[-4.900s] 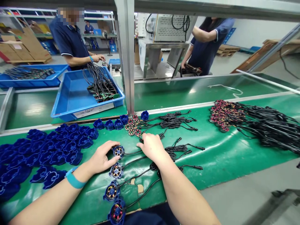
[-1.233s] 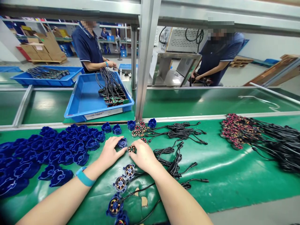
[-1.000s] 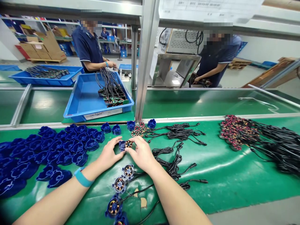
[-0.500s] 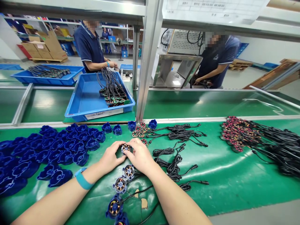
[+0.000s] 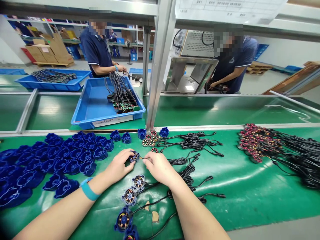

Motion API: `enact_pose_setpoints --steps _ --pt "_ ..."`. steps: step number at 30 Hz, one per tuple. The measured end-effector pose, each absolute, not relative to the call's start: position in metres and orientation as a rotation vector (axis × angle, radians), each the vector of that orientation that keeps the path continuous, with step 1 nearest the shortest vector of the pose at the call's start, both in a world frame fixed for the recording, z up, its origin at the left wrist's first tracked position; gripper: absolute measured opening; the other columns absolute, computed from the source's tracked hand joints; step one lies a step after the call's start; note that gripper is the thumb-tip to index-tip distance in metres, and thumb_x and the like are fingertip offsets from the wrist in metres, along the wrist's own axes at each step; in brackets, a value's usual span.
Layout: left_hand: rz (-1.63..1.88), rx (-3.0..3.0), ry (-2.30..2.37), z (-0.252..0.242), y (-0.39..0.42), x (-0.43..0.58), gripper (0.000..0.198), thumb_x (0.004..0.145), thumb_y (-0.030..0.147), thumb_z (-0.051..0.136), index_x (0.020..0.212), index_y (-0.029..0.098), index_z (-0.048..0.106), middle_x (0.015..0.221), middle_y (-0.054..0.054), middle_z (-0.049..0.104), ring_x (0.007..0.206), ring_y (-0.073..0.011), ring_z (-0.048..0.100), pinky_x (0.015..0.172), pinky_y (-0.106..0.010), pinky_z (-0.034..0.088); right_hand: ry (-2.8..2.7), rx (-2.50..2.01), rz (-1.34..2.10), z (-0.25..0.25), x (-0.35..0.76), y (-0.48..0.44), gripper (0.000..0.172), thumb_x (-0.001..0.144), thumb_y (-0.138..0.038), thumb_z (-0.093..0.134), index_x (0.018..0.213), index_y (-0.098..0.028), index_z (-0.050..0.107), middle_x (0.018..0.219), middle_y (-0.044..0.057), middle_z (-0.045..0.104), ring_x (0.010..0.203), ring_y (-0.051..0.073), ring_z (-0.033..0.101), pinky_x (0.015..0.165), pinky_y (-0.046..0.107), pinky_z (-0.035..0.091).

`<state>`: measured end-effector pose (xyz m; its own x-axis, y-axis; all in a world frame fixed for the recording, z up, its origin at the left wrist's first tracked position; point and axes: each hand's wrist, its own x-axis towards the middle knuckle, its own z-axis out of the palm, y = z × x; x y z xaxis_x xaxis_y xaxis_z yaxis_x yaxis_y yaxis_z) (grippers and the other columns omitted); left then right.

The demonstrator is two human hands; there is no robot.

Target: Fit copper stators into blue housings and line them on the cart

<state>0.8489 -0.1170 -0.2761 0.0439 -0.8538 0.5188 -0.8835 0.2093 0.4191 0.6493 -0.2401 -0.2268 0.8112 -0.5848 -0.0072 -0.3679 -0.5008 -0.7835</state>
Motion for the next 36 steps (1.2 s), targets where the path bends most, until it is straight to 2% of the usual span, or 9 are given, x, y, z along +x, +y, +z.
enact_pose_setpoints --steps 5,8,11,14,17,20,24,29,36 --pt "0.094 1.654 -1.78 -0.274 -0.118 0.853 0.026 0.09 0.016 0.064 0.114 0.021 0.059 0.12 -0.01 0.066 0.118 -0.0246 0.061 0.105 -0.043 0.052 0.661 -2.034 -0.43 -0.234 0.655 -0.244 0.022 0.096 -0.033 0.053 0.097 -0.019 0.071 0.076 0.002 0.072 0.071 0.019 0.066 0.068 0.03 0.047" --pt "0.058 1.71 -1.795 -0.272 -0.118 0.854 0.023 0.087 0.017 0.068 0.108 0.021 0.057 0.109 -0.008 0.065 0.107 -0.0241 0.063 0.094 -0.041 0.056 0.645 -2.076 -0.473 -0.24 0.659 -0.245 0.019 0.095 -0.029 0.054 0.095 -0.019 0.071 0.081 0.004 0.073 0.076 0.02 0.067 0.073 0.031 0.048" --pt "0.056 1.765 -1.798 -0.27 -0.116 0.852 0.036 0.083 0.033 0.079 0.104 0.02 0.053 0.1 -0.007 0.063 0.094 -0.0249 0.064 0.082 -0.042 0.059 0.621 -2.138 -0.577 -0.244 0.663 -0.244 0.014 0.093 -0.028 0.059 0.097 -0.02 0.069 0.089 0.005 0.074 0.084 0.02 0.068 0.078 0.032 0.049" --pt "0.011 1.738 -1.848 -0.267 -0.112 0.849 0.05 0.079 0.042 0.082 0.112 0.02 0.051 0.125 -0.016 0.06 0.111 -0.0298 0.064 0.089 -0.045 0.059 0.612 -2.146 -0.631 -0.244 0.666 -0.242 0.013 0.094 -0.025 0.057 0.1 -0.02 0.067 0.087 0.004 0.072 0.081 0.019 0.067 0.077 0.031 0.048" --pt "-0.083 1.664 -1.95 -0.262 -0.11 0.848 0.038 0.088 0.03 0.07 0.121 0.021 0.052 0.145 -0.017 0.05 0.126 -0.0289 0.059 0.101 -0.044 0.055 0.646 -2.12 -0.644 -0.243 0.668 -0.24 0.012 0.094 -0.023 0.054 0.101 -0.02 0.064 0.077 0.001 0.069 0.073 0.018 0.064 0.072 0.03 0.046" --pt "-0.14 1.621 -2.035 -0.257 -0.109 0.847 0.028 0.093 0.02 0.058 0.122 0.023 0.056 0.138 -0.012 0.056 0.118 -0.0232 0.063 0.098 -0.038 0.056 0.695 -2.089 -0.644 -0.241 0.668 -0.237 0.011 0.093 -0.022 0.055 0.103 -0.02 0.059 0.067 -0.003 0.062 0.065 0.017 0.06 0.068 0.029 0.044" --pt "-0.06 1.641 -2.07 -0.257 -0.111 0.847 0.028 0.097 0.027 0.057 0.124 0.023 0.059 0.126 -0.012 0.06 0.106 -0.022 0.066 0.089 -0.036 0.059 0.737 -2.07 -0.622 -0.241 0.668 -0.233 0.012 0.092 -0.022 0.054 0.104 -0.021 0.057 0.061 -0.006 0.056 0.06 0.016 0.056 0.064 0.028 0.041" --pt "0.132 1.669 -2.042 -0.265 -0.112 0.848 0.032 0.097 0.037 0.062 0.123 0.02 0.058 0.118 -0.012 0.066 0.104 -0.0245 0.068 0.089 -0.04 0.061 0.731 -1.971 -0.533 -0.246 0.67 -0.23 0.015 0.091 -0.024 0.055 0.106 -0.021 0.056 0.063 -0.005 0.063 0.06 0.016 0.059 0.064 0.028 0.043" --pt "0.315 1.664 -2.02 -0.273 -0.11 0.849 0.035 0.097 0.042 0.061 0.123 0.019 0.061 0.12 -0.013 0.07 0.102 -0.0256 0.072 0.087 -0.04 0.064 0.729 -1.709 -0.442 -0.253 0.675 -0.227 0.021 0.091 -0.028 0.053 0.111 -0.02 0.055 0.059 -0.005 0.065 0.053 0.015 0.057 0.057 0.027 0.042"
